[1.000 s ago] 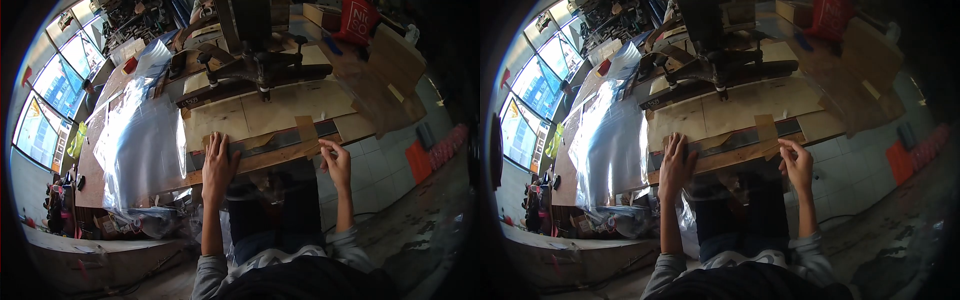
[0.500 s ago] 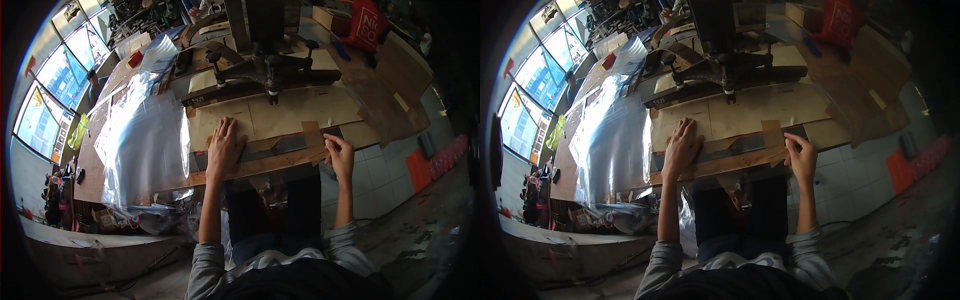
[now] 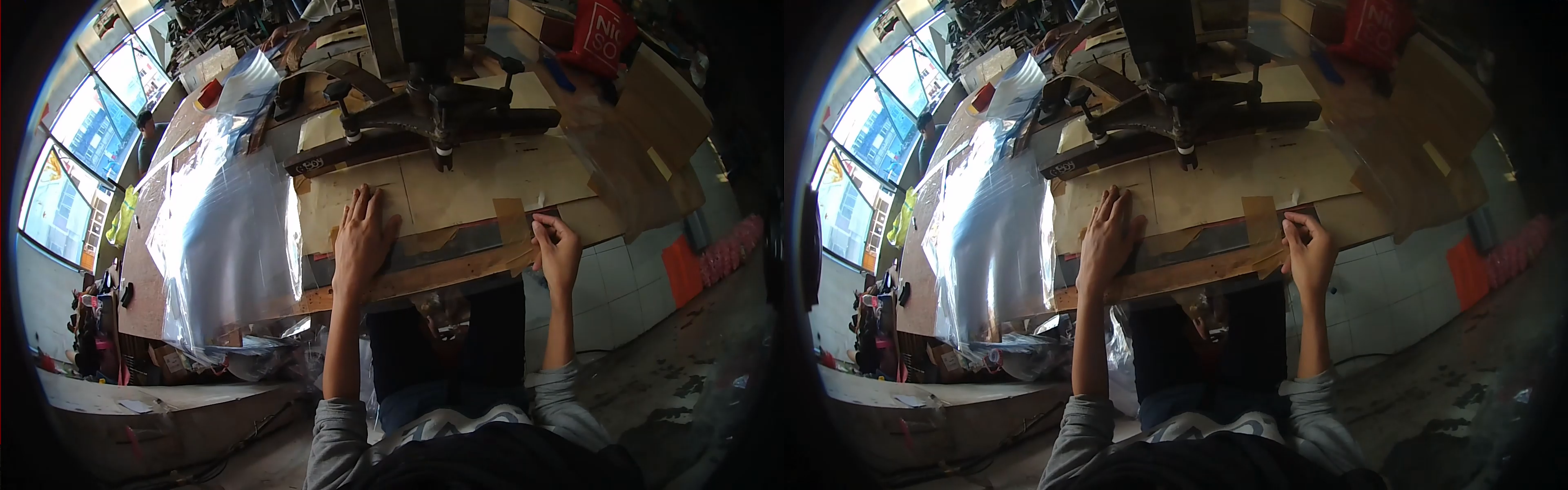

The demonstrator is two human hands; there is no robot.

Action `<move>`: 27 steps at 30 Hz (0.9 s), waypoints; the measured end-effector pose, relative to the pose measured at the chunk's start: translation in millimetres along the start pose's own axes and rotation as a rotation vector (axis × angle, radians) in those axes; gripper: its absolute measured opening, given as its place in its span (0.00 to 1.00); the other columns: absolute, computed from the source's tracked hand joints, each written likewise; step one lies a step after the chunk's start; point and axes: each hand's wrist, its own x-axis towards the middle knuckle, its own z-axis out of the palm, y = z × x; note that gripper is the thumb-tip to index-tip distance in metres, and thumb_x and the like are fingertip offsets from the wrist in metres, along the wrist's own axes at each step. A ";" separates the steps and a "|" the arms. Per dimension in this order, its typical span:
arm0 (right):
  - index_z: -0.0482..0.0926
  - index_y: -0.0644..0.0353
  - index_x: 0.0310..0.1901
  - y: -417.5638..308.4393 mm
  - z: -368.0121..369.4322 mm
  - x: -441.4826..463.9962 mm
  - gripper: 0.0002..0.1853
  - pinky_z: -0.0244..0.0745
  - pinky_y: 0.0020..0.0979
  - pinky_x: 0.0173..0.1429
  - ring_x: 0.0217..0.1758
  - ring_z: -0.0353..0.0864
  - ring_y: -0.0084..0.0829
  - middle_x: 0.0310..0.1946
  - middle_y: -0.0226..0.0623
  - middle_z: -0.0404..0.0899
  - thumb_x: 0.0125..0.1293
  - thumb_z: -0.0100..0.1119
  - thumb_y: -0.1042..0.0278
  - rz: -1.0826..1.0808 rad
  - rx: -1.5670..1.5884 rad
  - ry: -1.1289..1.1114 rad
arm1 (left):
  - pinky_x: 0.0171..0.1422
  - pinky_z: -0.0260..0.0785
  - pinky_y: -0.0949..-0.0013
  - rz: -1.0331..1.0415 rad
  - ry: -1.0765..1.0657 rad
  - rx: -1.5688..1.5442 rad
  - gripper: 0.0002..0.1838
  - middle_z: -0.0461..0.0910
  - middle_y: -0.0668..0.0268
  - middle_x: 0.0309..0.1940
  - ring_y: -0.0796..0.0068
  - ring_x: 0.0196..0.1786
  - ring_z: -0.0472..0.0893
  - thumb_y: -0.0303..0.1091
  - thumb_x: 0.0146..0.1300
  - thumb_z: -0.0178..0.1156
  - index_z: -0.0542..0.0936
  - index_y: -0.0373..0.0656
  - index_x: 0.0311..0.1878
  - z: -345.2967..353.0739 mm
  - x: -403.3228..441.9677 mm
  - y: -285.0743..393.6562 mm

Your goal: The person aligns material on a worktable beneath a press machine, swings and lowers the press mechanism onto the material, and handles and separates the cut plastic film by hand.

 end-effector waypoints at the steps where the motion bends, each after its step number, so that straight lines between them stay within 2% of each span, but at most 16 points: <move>1: 0.81 0.63 0.46 0.1 0.0 0.5 0.10 0.61 0.22 0.13 0.09 0.68 0.16 0.21 0.33 0.78 0.67 0.59 0.67 0.001 -0.009 0.002 | 0.71 0.59 0.57 -0.003 -0.002 0.004 0.27 0.63 0.49 0.68 0.52 0.72 0.61 0.45 0.66 0.56 0.69 0.40 0.63 -0.5 0.0 1.0; 13: 0.81 0.60 0.46 -8.9 10.6 -2.7 0.11 0.65 0.27 0.15 0.10 0.73 0.22 0.16 0.32 0.76 0.69 0.56 0.63 0.010 -0.295 0.134 | 0.71 0.58 0.56 -0.009 -0.013 0.015 0.28 0.62 0.49 0.69 0.52 0.72 0.60 0.44 0.66 0.56 0.69 0.39 0.64 1.2 3.1 1.6; 18: 0.81 0.60 0.45 -12.3 9.8 -3.4 0.11 0.66 0.27 0.16 0.10 0.73 0.23 0.17 0.32 0.76 0.68 0.56 0.63 0.020 -0.295 0.130 | 0.72 0.58 0.56 -0.009 -0.014 0.013 0.28 0.62 0.49 0.69 0.52 0.72 0.60 0.44 0.66 0.56 0.69 0.39 0.64 -0.9 3.4 2.9; 21: 0.81 0.60 0.45 -13.1 10.2 -2.2 0.10 0.66 0.27 0.16 0.10 0.73 0.23 0.17 0.32 0.76 0.68 0.57 0.64 0.017 -0.317 0.129 | 0.73 0.56 0.55 -0.002 -0.006 -0.014 0.29 0.64 0.44 0.66 0.48 0.71 0.62 0.44 0.65 0.57 0.69 0.35 0.63 0.3 3.4 2.2; 24: 0.80 0.60 0.44 -15.4 11.3 -1.1 0.09 0.65 0.27 0.15 0.10 0.73 0.23 0.17 0.31 0.76 0.68 0.57 0.64 0.030 -0.320 0.130 | 0.73 0.56 0.56 -0.013 -0.002 0.009 0.28 0.62 0.47 0.68 0.51 0.72 0.60 0.44 0.66 0.56 0.69 0.39 0.64 -0.2 3.4 3.2; 27: 0.80 0.60 0.43 -14.2 11.3 -0.5 0.09 0.64 0.27 0.15 0.09 0.72 0.22 0.16 0.31 0.75 0.68 0.57 0.64 0.031 -0.314 0.128 | 0.73 0.56 0.55 -0.012 0.012 -0.001 0.27 0.63 0.46 0.68 0.50 0.71 0.61 0.43 0.65 0.56 0.69 0.39 0.64 0.0 3.0 4.0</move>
